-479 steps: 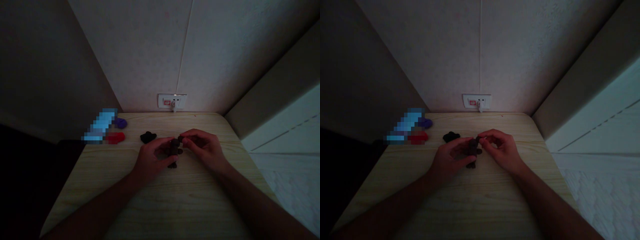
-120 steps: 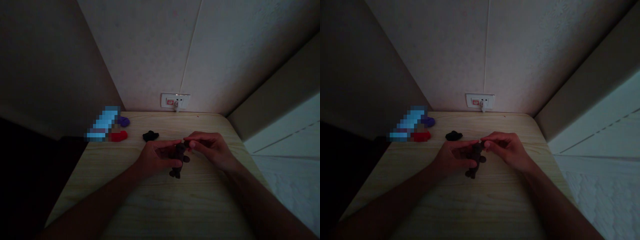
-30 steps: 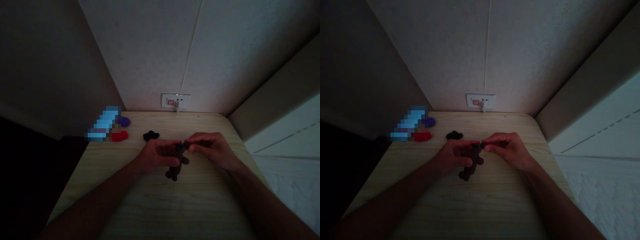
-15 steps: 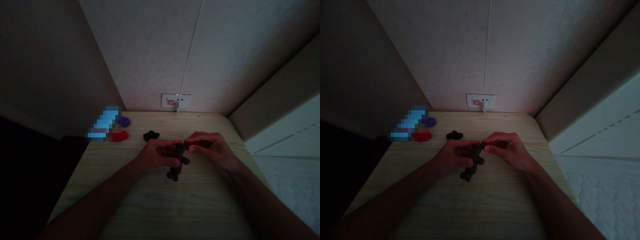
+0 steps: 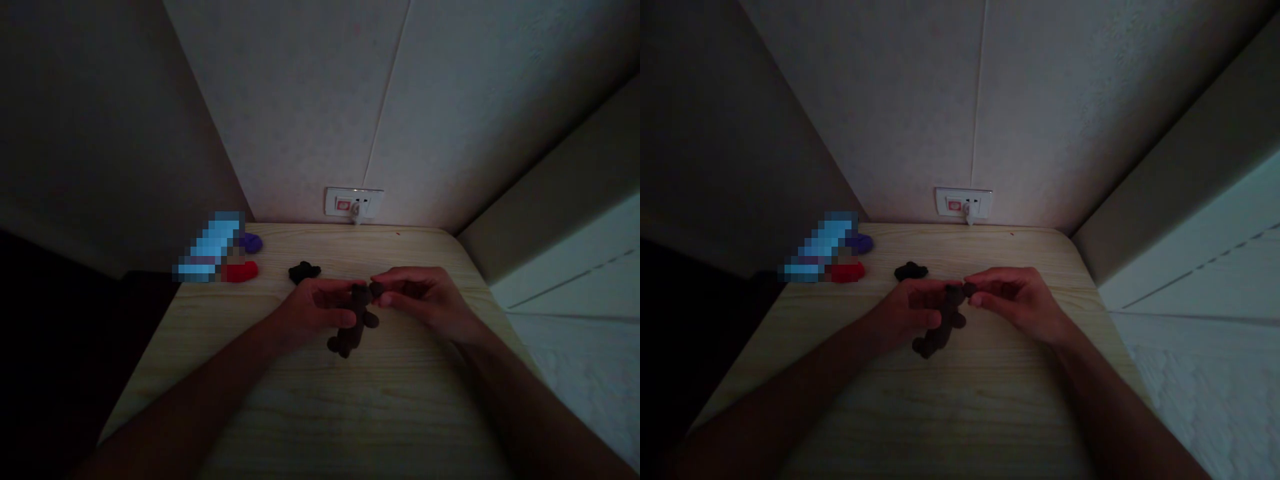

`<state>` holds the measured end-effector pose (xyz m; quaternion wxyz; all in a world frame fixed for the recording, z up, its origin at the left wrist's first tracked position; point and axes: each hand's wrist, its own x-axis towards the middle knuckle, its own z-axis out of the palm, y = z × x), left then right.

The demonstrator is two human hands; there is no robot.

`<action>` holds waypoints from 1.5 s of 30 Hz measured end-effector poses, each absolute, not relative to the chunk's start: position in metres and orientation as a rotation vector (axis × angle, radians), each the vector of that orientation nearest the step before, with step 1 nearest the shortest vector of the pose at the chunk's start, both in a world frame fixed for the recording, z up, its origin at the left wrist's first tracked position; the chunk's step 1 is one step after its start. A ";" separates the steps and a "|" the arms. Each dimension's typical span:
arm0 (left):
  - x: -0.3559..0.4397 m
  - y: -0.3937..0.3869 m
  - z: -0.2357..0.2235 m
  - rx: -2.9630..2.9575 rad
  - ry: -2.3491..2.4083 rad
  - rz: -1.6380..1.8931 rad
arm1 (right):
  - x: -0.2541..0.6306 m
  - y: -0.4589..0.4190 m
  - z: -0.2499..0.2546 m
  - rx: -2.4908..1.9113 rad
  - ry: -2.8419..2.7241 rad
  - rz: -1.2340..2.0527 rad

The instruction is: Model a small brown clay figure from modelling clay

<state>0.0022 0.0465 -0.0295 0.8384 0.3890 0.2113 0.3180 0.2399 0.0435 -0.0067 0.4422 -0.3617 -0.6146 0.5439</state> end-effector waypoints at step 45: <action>0.010 0.043 -0.041 1.045 0.573 0.977 | 0.235 0.044 -0.011 -0.988 -1.416 1.378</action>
